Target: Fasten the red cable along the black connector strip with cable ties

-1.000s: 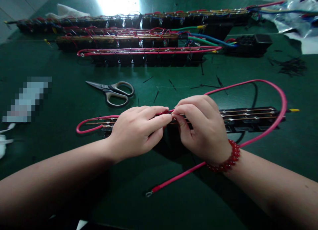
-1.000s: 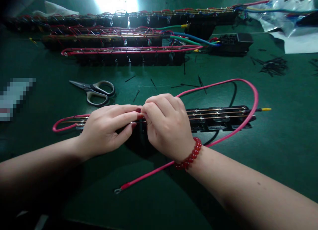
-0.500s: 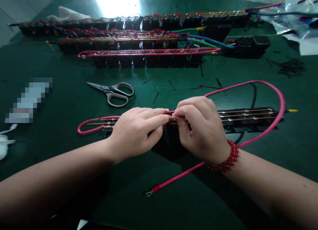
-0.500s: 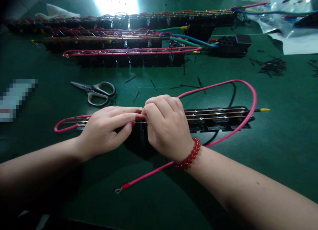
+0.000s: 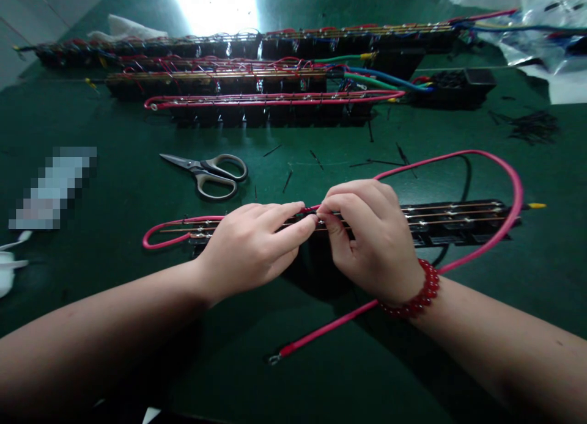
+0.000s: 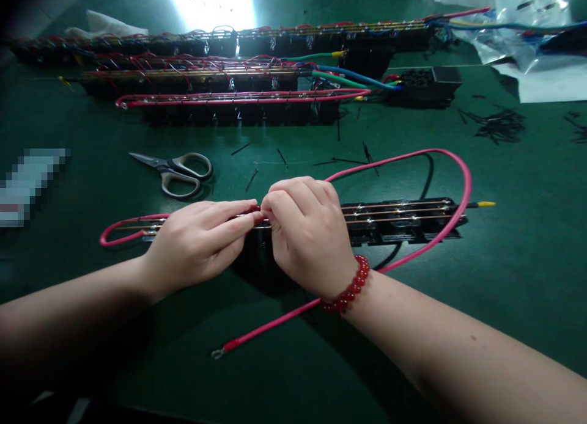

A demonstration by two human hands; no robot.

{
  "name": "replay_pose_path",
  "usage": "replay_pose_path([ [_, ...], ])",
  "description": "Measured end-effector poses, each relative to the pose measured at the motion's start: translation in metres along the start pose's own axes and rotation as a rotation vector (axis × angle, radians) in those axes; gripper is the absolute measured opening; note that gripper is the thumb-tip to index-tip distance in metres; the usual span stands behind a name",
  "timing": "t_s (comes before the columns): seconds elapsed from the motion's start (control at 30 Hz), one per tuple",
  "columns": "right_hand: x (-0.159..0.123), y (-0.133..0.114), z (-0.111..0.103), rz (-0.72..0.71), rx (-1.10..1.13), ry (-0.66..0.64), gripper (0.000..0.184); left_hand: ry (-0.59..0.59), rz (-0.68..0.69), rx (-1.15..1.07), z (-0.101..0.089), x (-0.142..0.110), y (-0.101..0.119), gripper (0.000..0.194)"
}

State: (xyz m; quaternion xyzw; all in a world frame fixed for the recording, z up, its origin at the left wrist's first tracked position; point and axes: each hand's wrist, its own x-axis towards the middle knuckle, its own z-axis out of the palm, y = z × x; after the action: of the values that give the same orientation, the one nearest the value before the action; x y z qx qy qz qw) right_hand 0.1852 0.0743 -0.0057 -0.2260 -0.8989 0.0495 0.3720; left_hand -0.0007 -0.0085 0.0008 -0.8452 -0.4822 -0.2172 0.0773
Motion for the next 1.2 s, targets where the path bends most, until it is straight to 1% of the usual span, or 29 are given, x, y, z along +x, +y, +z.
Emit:
replay_pose_path([
  [0.37, 0.0001, -0.001, -0.0014, 0.004, 0.027, 0.01, 0.01, 0.011, 0.026, 0.012, -0.0008, -0.0002, 0.0001, 0.027],
  [0.6, 0.0005, -0.0027, -0.0025, -0.002, 0.039, 0.018, 0.01, 0.043, 0.0, -0.005, 0.0002, -0.0002, 0.0011, 0.026],
  [0.87, -0.0006, -0.0031, -0.0018, -0.004, 0.066, 0.023, 0.011, 0.054, -0.026, -0.026, 0.0009, -0.0002, 0.0025, 0.026],
  [1.1, 0.0009, -0.0053, -0.0034, -0.079, 0.108, 0.028, 0.011, 0.064, -0.05, -0.018, -0.0004, 0.0, 0.0047, 0.025],
  [1.2, 0.0008, -0.0067, -0.0042, -0.09, 0.135, 0.022, 0.012, 0.066, -0.066, -0.03, -0.0015, 0.0013, 0.0057, 0.025],
])
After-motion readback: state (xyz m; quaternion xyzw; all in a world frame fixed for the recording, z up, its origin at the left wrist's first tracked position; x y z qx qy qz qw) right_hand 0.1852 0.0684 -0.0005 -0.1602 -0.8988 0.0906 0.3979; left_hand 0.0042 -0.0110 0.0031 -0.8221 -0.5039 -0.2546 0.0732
